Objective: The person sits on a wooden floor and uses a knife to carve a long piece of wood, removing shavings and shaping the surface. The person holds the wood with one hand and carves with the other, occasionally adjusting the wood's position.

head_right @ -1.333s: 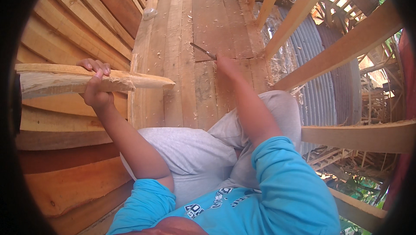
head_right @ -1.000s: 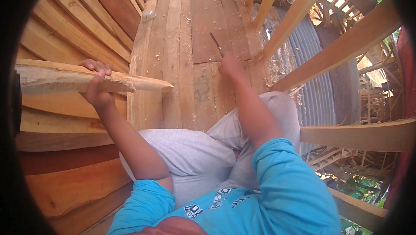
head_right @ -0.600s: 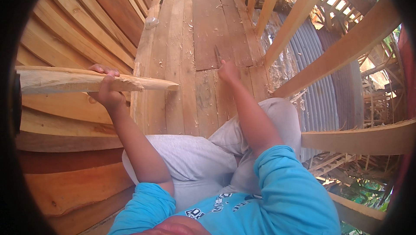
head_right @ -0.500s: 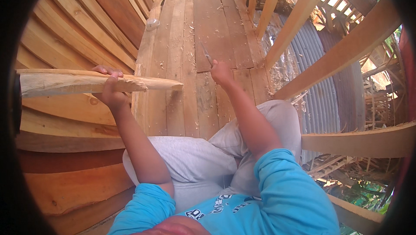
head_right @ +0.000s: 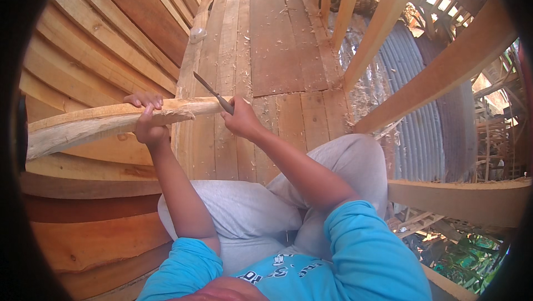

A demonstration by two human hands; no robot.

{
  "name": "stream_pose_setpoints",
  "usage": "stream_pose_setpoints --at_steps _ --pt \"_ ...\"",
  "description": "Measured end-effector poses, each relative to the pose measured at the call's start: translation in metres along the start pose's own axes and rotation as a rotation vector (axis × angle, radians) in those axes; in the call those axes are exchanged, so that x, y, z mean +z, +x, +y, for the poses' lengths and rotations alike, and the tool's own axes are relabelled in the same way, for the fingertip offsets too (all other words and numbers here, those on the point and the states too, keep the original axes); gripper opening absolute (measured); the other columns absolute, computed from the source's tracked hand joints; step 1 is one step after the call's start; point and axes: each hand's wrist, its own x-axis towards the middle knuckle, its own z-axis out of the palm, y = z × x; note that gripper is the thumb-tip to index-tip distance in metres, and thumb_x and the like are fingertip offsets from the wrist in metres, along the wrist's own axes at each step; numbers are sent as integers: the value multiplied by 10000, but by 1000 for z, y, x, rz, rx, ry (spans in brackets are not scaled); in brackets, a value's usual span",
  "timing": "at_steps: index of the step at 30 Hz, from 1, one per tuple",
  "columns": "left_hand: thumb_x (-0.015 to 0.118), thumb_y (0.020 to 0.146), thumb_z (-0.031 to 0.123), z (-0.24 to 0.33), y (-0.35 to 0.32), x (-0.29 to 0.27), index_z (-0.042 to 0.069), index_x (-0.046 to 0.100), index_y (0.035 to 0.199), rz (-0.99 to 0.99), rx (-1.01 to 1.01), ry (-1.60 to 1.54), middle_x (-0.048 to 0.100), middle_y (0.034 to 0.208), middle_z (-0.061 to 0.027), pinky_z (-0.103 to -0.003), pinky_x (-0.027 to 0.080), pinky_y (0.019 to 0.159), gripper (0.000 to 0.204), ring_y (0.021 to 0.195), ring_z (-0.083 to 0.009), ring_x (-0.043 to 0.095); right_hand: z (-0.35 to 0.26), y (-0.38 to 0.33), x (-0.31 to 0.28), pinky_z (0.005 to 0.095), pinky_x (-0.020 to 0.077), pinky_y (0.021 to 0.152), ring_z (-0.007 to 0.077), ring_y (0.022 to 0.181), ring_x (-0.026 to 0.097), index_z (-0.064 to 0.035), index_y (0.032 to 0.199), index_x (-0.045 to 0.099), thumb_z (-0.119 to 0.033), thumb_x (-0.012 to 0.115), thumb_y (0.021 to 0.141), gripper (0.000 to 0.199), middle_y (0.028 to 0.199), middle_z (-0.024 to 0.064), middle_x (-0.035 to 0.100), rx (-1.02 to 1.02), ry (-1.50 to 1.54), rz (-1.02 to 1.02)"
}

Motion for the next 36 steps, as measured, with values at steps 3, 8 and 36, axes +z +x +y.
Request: stream_pose_setpoints --at_steps 3,8,36 --pt "553 722 46 -1 -1 0 103 407 981 7 -10 23 443 773 -61 -364 432 769 302 729 -190 493 -2 7 1 431 499 837 324 949 660 27 1104 574 -204 660 910 314 1026 220 659 146 -5 -21" --pt "570 739 17 -5 -2 -1 81 402 986 -20 -11 34 462 783 -62 -346 452 751 306 726 -182 498 20 9 13 445 495 827 348 954 660 36 1105 574 -242 583 961 313 1026 237 661 25 55 -1" --pt "594 694 76 -9 9 -11 113 400 961 -32 -66 -73 451 771 -52 -336 399 751 332 720 -177 476 -7 10 11 514 508 750 423 818 666 1 929 660 -322 519 985 357 853 237 684 -211 -157 -64"
